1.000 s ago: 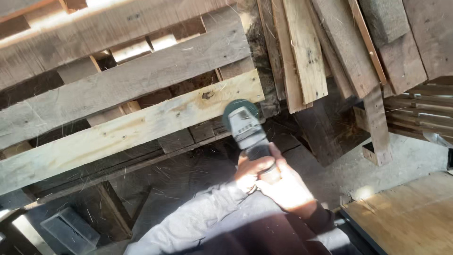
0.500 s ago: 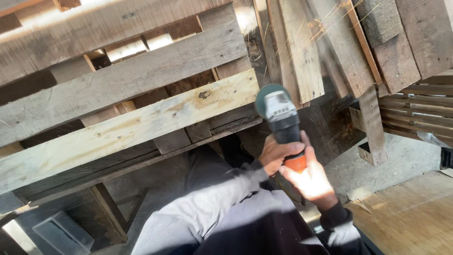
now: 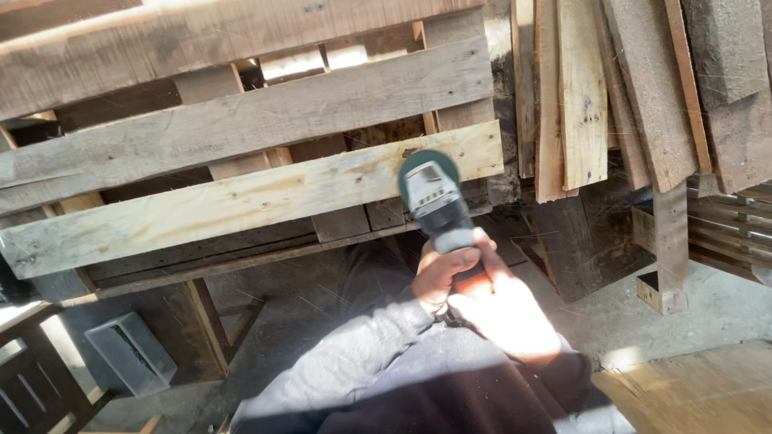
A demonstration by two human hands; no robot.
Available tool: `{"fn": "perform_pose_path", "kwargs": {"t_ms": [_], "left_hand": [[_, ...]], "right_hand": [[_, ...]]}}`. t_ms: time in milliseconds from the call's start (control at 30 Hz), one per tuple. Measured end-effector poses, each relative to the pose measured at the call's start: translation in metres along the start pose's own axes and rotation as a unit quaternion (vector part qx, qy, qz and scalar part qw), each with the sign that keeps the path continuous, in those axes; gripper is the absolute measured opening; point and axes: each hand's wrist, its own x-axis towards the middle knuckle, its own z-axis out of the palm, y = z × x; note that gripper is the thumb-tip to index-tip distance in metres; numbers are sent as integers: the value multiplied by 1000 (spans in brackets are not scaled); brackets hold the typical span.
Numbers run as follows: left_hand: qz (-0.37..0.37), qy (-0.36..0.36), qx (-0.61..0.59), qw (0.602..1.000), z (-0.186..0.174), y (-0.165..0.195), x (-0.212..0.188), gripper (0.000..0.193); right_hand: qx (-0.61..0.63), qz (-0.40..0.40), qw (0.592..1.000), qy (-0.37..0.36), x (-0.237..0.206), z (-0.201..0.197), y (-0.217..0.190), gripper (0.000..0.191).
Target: The person uses an angle grinder to smooth a wooden plank, then hammers nails to attach the plank to a wooden pallet frame. The person also picks up and positions additional planks and retrieves nails from a container.
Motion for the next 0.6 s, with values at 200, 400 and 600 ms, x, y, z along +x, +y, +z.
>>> {"fn": "perform_pose_path", "kwargs": {"t_ms": [200,400,600], "left_hand": [[-41,-135,-16,990,-14,-15,21,28],[-172,-109,3,979,2,-45,70,33],[-54,-56,11,997,3,-9,8,30]], "right_hand": [[123,160,979,5,1,-17,-19,105],[167,271,944,87,-1,-35,-14,113],[-104,-108,982,118,-12,-6,-13,102]]}}
